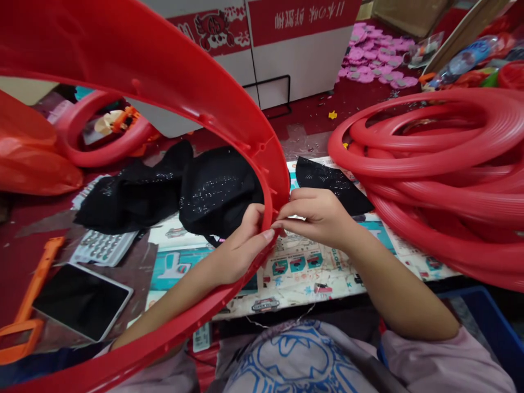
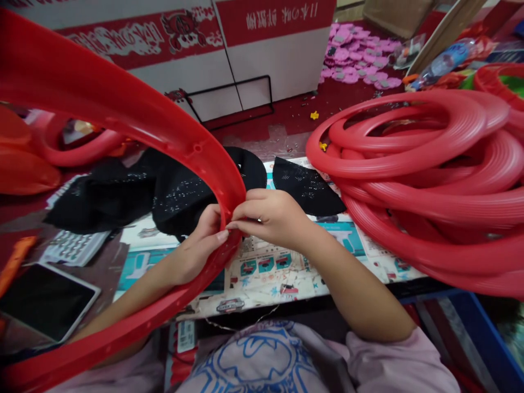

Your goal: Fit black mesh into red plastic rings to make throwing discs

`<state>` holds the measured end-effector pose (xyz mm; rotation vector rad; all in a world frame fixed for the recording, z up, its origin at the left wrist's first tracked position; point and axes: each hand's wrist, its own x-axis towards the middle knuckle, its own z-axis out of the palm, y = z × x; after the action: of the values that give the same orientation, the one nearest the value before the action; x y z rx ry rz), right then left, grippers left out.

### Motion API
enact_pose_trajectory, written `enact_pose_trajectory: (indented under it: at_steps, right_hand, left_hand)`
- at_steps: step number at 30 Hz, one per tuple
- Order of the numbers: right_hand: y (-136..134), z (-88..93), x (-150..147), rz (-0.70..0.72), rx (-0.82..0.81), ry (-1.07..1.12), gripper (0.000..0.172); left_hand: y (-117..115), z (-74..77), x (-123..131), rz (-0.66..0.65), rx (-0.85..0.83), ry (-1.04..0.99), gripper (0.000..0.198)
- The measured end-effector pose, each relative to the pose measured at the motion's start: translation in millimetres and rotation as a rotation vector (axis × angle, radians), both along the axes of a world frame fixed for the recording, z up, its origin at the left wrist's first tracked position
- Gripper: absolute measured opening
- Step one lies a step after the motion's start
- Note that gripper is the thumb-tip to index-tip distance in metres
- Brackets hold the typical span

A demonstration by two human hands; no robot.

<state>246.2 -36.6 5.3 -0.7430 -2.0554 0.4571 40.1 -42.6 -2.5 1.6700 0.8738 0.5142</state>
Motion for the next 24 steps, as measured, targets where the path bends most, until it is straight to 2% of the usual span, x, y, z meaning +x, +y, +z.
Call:
enact_pose_trajectory:
  at_steps: [5,8,11,14,17,21,24]
  right_hand:
    - [-1.9,-1.1,-0.9,-0.046,0.101,-0.030,0.012]
    - [-3.5,-3.7,-3.0,-0.085,0.165,-0.088,0.015]
    - [-5.6,-6.4,-4.7,-0.158,0.196,-0.165,0.020]
    - [-7.0,-6.9,-4.7,-0.273,0.278,-0.261,0.029]
    - [-7.4,-3.3,-3.7,-0.324,0.351,-0.335,0.031]
    - [-7.8,2.9,-2.8,-0.276,0.377,-0.350,0.026]
    - [-8.3,4.6,-2.0,-0.206,0.334,-0.301,0.023]
  left_hand:
    - [-1.7,-0.2,0.7,-0.030,0.100,0.013,0.022]
    - [-3.6,-0.2,3.2,-0.012,0.146,0.025,0.044]
    - [-6.2,-1.6,7.0,0.021,0.060,-0.009,0.068]
    - [-8.3,-3.5,11.8,0.095,-0.051,-0.087,0.055]
    - [-8.4,-3.7,15.0,0.148,-0.105,-0.186,0.043]
    - [-7.1,0.3,14.1,0.054,-0.190,-0.183,0.050]
    - [-7.6,2.6,11.8,-0.007,-0.246,-0.177,0.066]
